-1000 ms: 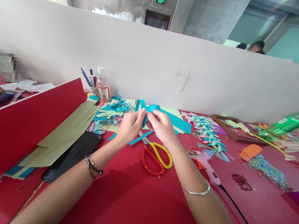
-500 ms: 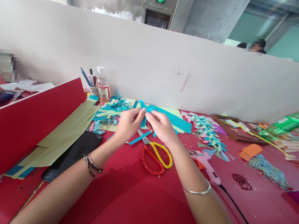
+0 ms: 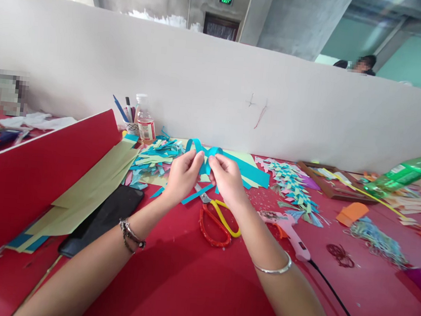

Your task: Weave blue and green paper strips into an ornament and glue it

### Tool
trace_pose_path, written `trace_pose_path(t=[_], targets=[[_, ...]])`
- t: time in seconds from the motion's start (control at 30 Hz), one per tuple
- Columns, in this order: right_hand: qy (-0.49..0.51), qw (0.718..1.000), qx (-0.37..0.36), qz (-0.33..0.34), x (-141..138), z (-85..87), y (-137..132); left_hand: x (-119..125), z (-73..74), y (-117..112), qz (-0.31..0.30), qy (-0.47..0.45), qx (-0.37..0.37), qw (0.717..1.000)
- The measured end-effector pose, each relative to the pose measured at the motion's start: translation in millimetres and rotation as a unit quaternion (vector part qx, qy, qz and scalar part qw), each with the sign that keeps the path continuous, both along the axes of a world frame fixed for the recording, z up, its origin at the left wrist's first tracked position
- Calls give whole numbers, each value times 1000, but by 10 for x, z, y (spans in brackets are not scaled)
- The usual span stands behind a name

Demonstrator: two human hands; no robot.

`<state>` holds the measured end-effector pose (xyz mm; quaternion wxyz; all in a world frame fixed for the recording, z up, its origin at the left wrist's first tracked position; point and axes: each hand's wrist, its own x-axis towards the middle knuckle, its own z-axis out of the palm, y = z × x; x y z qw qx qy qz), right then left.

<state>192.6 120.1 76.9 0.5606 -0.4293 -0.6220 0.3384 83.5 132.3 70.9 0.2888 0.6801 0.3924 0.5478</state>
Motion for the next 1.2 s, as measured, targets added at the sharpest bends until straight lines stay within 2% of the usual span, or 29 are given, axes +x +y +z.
trace_pose_path(t=[0.1,0.27,0.37,0.53,1.0,1.2], targets=[[19,1000,2,-18,-1,5,1,-3,13,-7,-24,51,4,998],[-31,999,9,2,0,32,-26,-16,16,-6,19,66,50,996],[-56,998,21,11,-8,37,-41,-15,11,-4,34,55,54,996],[-37,999,12,12,-17,21,-44,2,6,-4,4,21,30,999],[-4,999,42,0,-70,37,-71,25,20,-30,-16,-60,-6,998],[20,999,47,15,-101,92,-126,48,88,-96,-43,-123,-28,991]])
